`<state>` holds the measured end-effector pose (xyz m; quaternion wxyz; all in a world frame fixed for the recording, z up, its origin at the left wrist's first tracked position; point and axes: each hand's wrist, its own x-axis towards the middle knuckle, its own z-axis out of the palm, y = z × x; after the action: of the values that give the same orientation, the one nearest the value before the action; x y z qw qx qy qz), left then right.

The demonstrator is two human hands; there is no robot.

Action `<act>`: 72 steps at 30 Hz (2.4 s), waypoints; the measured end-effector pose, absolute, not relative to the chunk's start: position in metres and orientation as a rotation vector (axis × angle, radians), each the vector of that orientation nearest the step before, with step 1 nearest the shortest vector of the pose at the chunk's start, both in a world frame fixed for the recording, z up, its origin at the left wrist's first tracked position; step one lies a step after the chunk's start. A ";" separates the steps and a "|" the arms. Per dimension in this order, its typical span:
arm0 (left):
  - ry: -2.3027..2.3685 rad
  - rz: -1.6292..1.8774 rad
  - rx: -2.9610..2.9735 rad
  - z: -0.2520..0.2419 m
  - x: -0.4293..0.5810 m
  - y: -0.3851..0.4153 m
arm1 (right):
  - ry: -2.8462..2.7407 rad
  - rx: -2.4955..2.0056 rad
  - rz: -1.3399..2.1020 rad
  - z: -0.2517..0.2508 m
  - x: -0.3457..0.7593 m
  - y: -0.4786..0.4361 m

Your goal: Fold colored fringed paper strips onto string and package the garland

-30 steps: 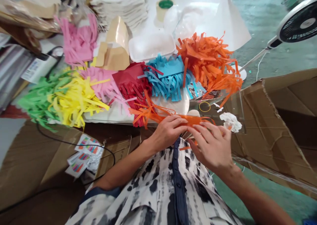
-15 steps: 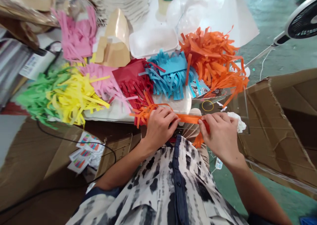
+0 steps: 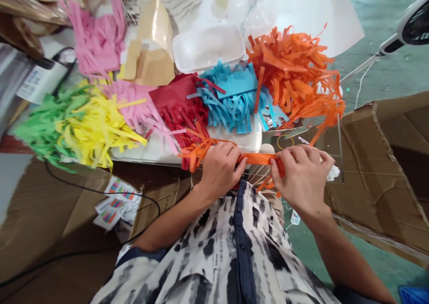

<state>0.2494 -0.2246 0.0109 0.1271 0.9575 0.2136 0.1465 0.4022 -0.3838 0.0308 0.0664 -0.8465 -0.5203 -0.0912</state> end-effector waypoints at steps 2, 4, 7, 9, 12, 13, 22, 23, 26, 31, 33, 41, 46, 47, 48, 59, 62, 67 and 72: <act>0.631 0.415 2.792 0.011 0.250 -0.225 | -1.552 -2.547 -0.250 0.031 0.405 -0.383; 0.632 0.401 2.800 0.013 0.251 -0.224 | -1.545 -2.545 -0.240 0.031 0.407 -0.382; 0.641 0.375 2.820 0.016 0.253 -0.225 | -1.558 -2.567 -0.238 0.031 0.411 -0.379; 0.651 0.367 2.832 0.017 0.253 -0.226 | -1.574 -2.591 -0.232 0.030 0.412 -0.377; 0.656 0.517 2.843 0.015 0.252 -0.229 | -1.579 -2.607 -0.242 0.029 0.412 -0.374; 0.614 0.601 2.857 0.013 0.252 -0.230 | -1.574 -2.609 -0.248 0.029 0.412 -0.374; 0.120 0.596 2.969 0.003 0.253 -0.229 | -1.612 -2.394 -0.330 0.030 0.406 -0.399; 0.114 0.568 2.946 0.003 0.252 -0.228 | -1.712 -2.319 -0.300 0.027 0.402 -0.402; 0.088 0.508 2.858 0.003 0.245 -0.222 | -1.834 -2.189 -0.281 0.016 0.396 -0.413; 0.117 0.470 2.798 0.009 0.216 -0.191 | -1.745 -2.236 -0.438 0.013 0.401 -0.423; 0.229 0.536 2.785 0.019 0.206 -0.181 | -1.750 -2.272 -0.381 0.018 0.403 -0.423; -0.055 0.610 2.810 0.025 0.244 -0.222 | -1.750 -2.302 -0.330 0.027 0.399 -0.415; -0.047 0.534 2.766 0.005 0.257 -0.236 | -1.761 -2.324 -0.283 0.029 0.391 -0.418; -0.069 0.550 2.757 0.002 0.255 -0.236 | -1.766 -2.324 -0.274 0.027 0.390 -0.418; -0.086 0.563 2.748 0.000 0.251 -0.236 | -1.773 -2.323 -0.268 0.025 0.389 -0.418; 0.117 0.394 2.593 0.010 0.236 -0.210 | -1.615 -2.237 -0.170 0.013 0.406 -0.419; 0.201 0.358 2.567 0.015 0.239 -0.206 | -1.586 -2.327 -0.172 0.015 0.403 -0.416; 0.314 0.323 2.605 0.017 0.245 -0.208 | -1.521 -2.398 -0.170 0.016 0.397 -0.413; 0.417 0.331 2.654 0.017 0.251 -0.211 | -1.535 -2.475 -0.141 0.022 0.394 -0.406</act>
<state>0.2509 -0.2111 0.0174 0.2155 0.9574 0.1503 0.1195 0.3943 -0.4056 0.0223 0.1127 -0.8434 -0.5231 -0.0482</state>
